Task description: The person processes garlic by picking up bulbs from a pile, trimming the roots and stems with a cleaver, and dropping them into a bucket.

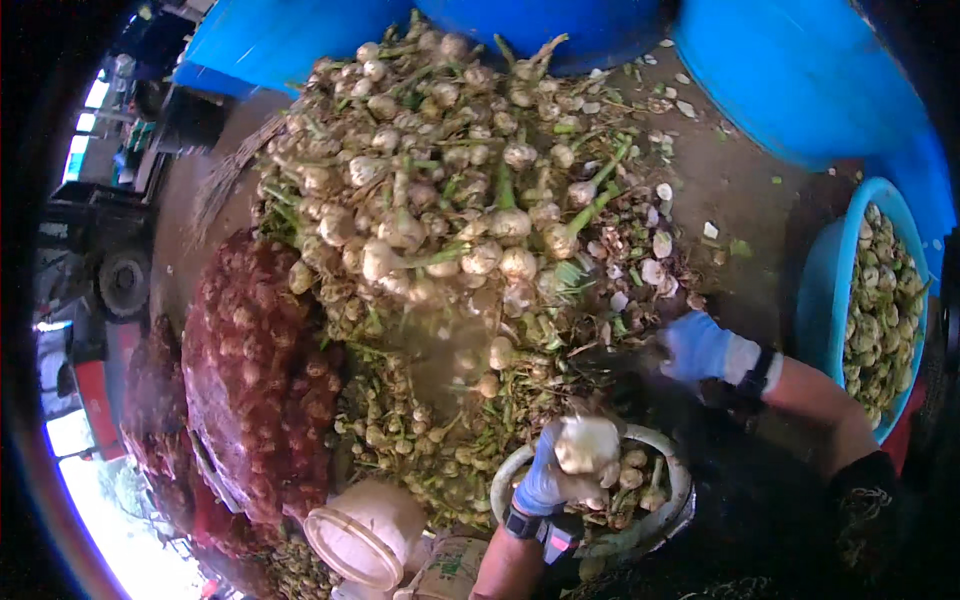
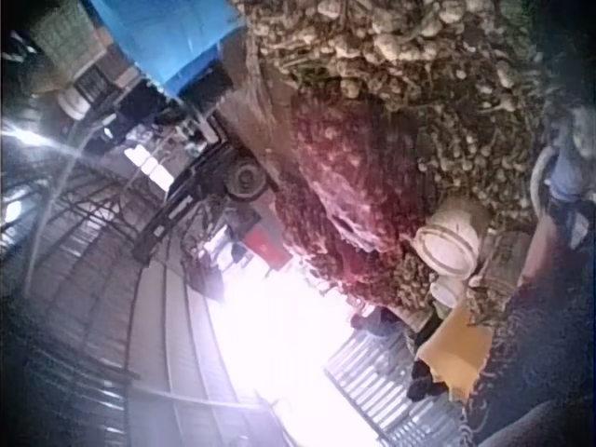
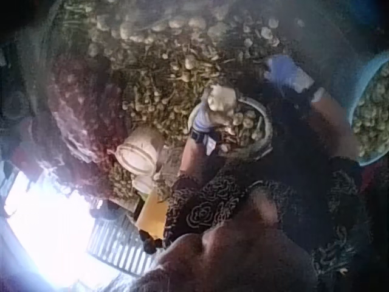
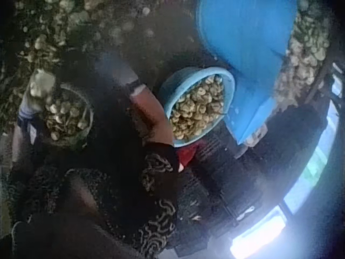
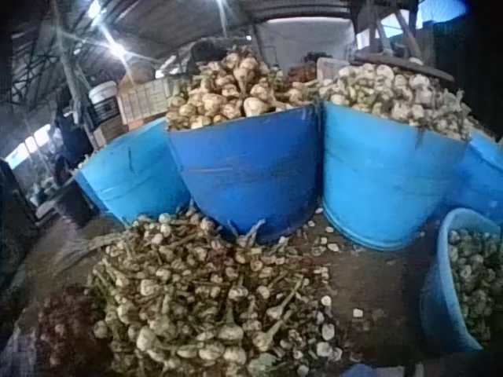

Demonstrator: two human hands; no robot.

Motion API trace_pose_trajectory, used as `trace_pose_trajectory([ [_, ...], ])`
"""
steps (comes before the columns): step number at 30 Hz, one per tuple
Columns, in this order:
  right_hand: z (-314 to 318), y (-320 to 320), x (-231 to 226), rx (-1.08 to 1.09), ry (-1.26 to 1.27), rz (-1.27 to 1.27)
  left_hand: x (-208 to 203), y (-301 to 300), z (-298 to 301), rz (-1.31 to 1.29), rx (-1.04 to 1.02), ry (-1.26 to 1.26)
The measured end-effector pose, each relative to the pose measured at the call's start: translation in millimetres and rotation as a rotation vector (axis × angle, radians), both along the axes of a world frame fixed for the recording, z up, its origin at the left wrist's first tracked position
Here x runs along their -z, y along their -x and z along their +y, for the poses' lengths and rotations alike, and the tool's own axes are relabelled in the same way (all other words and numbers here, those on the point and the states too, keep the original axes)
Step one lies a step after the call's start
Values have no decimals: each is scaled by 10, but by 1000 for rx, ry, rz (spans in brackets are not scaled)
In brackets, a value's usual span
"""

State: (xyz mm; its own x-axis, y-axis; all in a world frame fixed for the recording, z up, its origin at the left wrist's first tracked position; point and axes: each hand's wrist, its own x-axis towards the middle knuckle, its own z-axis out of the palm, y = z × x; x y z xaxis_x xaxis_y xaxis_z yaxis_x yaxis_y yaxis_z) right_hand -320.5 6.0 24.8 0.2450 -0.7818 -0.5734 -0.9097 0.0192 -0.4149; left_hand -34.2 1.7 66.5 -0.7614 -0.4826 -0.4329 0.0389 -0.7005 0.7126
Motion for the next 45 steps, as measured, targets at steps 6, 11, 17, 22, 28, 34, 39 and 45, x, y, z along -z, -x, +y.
trace_pose_trajectory([
  [6,-13,-283,-368,524,-124,-901,-140,587,-349,315,-880,-444],
  [11,-94,-255,-375,675,-268,-942,172,566,-183,428,-959,-392],
  [17,-49,-50,-229,597,-87,-823,66,348,-182,31,-333,-399],
  [22,-129,-138,-339,424,-77,-795,399,263,-49,-260,152,-39],
  [28,-55,-237,-217,303,166,-639,338,160,-198,-500,-17,168],
  [34,189,-225,227,-7,-558,-197,-327,107,-325,-61,201,-313],
  [39,338,-59,603,290,-50,-439,537,-510,-260,-233,-70,-632],
  [45,22,-206,216,335,-251,-432,1598,-356,-840,-1231,-173,593],
])
